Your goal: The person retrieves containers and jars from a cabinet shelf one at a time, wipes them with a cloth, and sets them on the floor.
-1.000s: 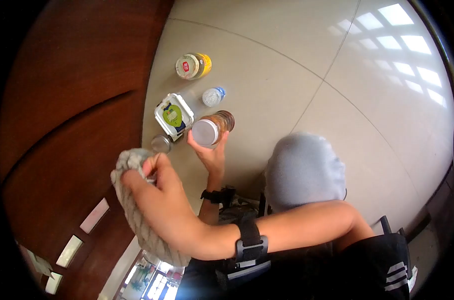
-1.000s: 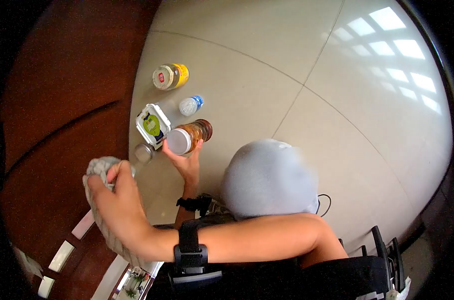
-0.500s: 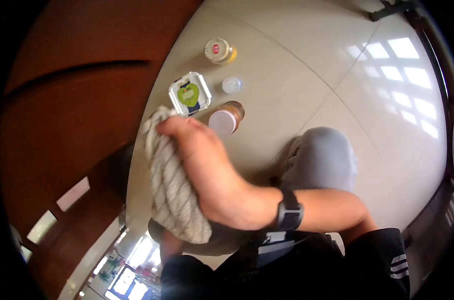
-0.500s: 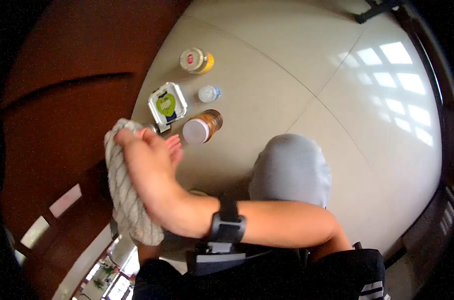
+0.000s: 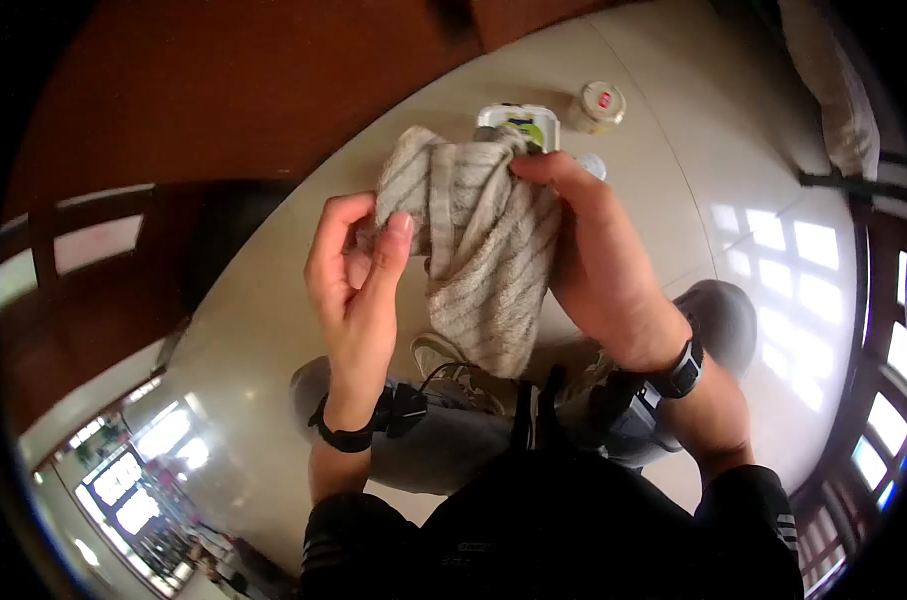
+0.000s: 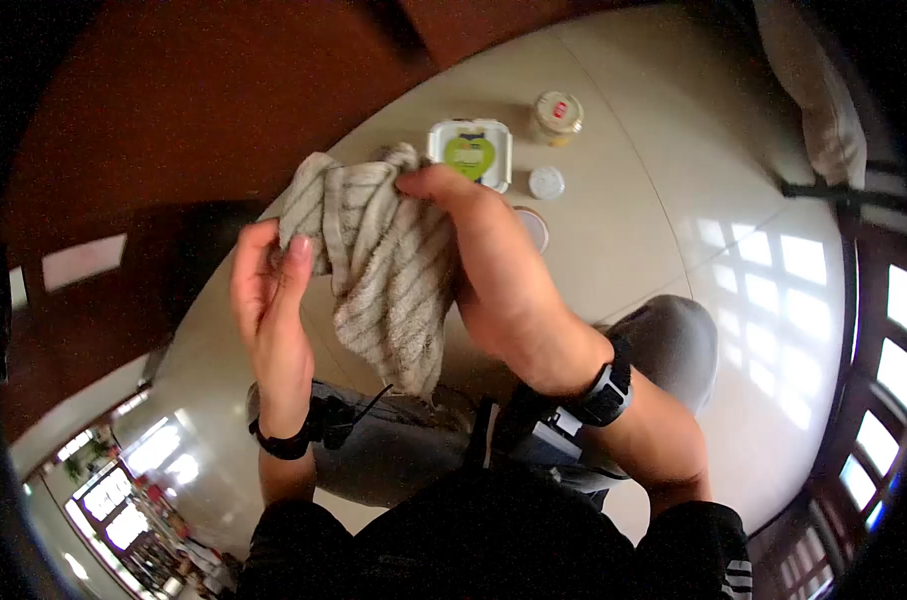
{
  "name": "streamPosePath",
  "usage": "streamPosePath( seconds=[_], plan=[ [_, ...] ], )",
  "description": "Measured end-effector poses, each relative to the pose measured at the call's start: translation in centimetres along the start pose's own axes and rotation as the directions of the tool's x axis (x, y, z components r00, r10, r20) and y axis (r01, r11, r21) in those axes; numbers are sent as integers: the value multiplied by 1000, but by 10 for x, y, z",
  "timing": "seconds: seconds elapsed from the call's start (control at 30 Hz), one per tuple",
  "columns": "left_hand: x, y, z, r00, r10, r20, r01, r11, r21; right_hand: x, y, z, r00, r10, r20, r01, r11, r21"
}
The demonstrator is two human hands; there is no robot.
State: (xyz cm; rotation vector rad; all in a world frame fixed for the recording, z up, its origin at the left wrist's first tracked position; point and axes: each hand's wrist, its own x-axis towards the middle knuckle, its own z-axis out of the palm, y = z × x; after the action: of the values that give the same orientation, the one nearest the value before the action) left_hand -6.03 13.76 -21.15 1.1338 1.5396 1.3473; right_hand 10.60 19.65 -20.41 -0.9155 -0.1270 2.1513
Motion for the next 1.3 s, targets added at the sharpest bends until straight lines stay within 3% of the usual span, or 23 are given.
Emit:
streamPosePath(
  seconds=[0.17,0.23,0.3,0.37,0.53,0.63,0.73,0.8,0.83,0.87,0.9,0.93,1.0,1.1,1.27,1.3],
  plan=[
    [1,1,-33,935,289,-208,-242,944,222,21,34,-4,998,-63,17,65,963,-260],
    [-1,3,-40,891,345,-294,-331,938,98,25,40,-8,992,-53,113,90,932,-350],
    [-2,2,-49,847,391,-360,-398,915,59,28,43,-9,963,-174,204,258,809,-528],
    [-1,1,-60,804,436,-405,-435,895,100,30,36,-3,977,-148,156,207,848,-488],
    [0,9,-69,752,365,-549,-422,906,25,31,21,1,955,-292,61,287,843,-456],
    [1,12,-68,736,399,-546,-419,903,94,28,25,-3,914,-405,0,350,792,-501],
    [-1,13,-64,739,428,-520,-404,900,166,29,34,0,814,-569,-119,499,789,-358],
    [-3,14,-56,774,414,-480,-407,905,124,26,38,0,766,-631,125,589,609,-531],
    [-4,15,-53,791,404,-459,-404,909,104,23,40,2,735,-631,248,630,500,-594],
    [-5,13,-53,826,386,-411,-394,917,71,14,39,7,827,-438,351,559,580,-592],
    [-5,12,-52,841,392,-372,-410,912,35,15,44,8,842,-318,436,536,582,-611],
    [-4,10,-51,855,399,-332,-424,906,-3,8,47,12,891,-206,404,438,622,-649],
    [-7,12,-52,891,404,-206,-421,906,-44,8,56,5,909,-168,382,404,584,-704],
    [-11,10,-67,939,313,-144,-343,894,-290,14,58,-6,918,-158,363,392,493,-777],
    [-17,18,-70,945,276,-176,-327,772,-544,9,46,-4,862,-172,477,507,284,-814],
    [-17,17,-72,937,332,-108,-336,768,-545,9,44,-3,880,-77,468,462,357,-812]
  ],
)
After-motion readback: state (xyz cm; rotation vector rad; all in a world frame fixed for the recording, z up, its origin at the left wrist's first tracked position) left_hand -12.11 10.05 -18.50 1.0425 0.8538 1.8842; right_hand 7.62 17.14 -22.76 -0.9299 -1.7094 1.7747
